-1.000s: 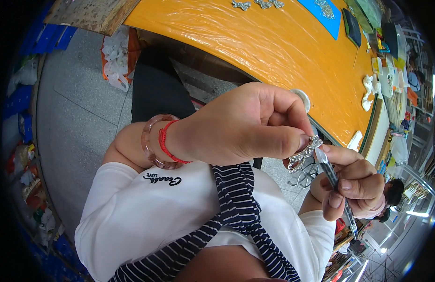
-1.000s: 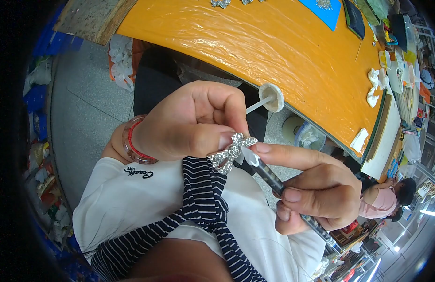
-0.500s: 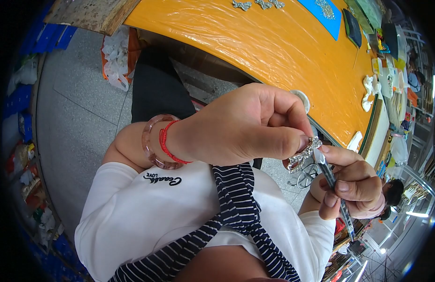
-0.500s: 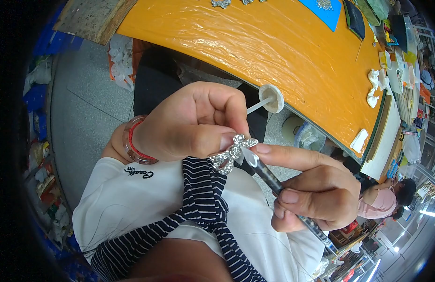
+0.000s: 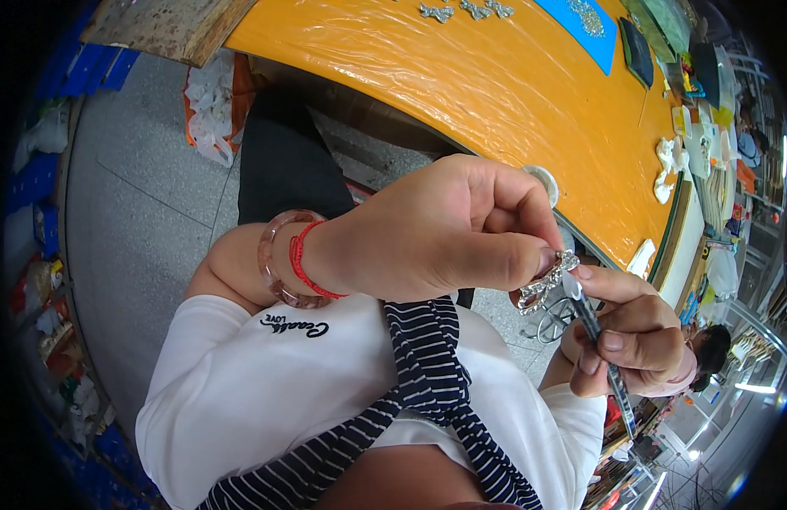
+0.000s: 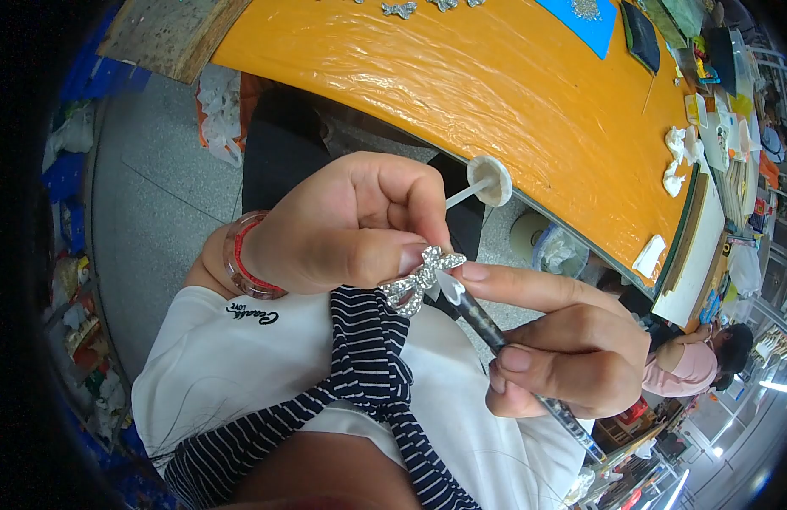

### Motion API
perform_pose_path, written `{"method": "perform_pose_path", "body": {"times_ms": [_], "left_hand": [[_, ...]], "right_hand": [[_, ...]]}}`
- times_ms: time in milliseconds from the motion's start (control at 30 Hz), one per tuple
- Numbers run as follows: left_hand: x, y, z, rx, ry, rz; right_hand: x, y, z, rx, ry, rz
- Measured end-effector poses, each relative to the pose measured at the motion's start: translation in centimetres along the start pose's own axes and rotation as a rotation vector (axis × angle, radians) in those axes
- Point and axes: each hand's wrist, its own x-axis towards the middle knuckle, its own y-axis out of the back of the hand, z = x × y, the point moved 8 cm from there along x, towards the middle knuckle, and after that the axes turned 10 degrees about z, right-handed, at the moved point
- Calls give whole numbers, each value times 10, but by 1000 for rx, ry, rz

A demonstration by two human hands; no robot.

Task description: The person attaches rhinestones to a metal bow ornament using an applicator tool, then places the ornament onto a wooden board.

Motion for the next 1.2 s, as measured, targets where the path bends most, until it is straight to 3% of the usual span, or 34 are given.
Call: {"method": "perform_pose_path", "body": {"times_ms": [500, 567, 600, 700, 800, 867, 967, 1067, 1200], "left_hand": [[12, 11, 2, 43, 49, 102], [18, 19, 1, 61, 75, 148], [22, 22, 2, 54, 75, 160], [34, 30, 7, 41, 72, 187], [42, 41, 9, 40, 27, 97], [48, 50, 8, 25, -1, 62], [59, 54, 16, -32, -40, 36], [67, 61, 17, -19, -82, -76], [81, 71, 16, 25, -66, -51]], "right_hand": [[6, 9, 12, -37, 43, 36], [10, 24, 22, 93, -38, 131], [8, 35, 29, 104, 0, 307], [22, 75, 73, -150, -18, 501], [42, 125, 152, -337, -302, 582], [50, 148, 196, -420, -364, 584], [53, 158, 239, -321, -491, 595], [58, 158, 255, -337, -482, 618], [59, 159, 264, -346, -477, 633]]}}
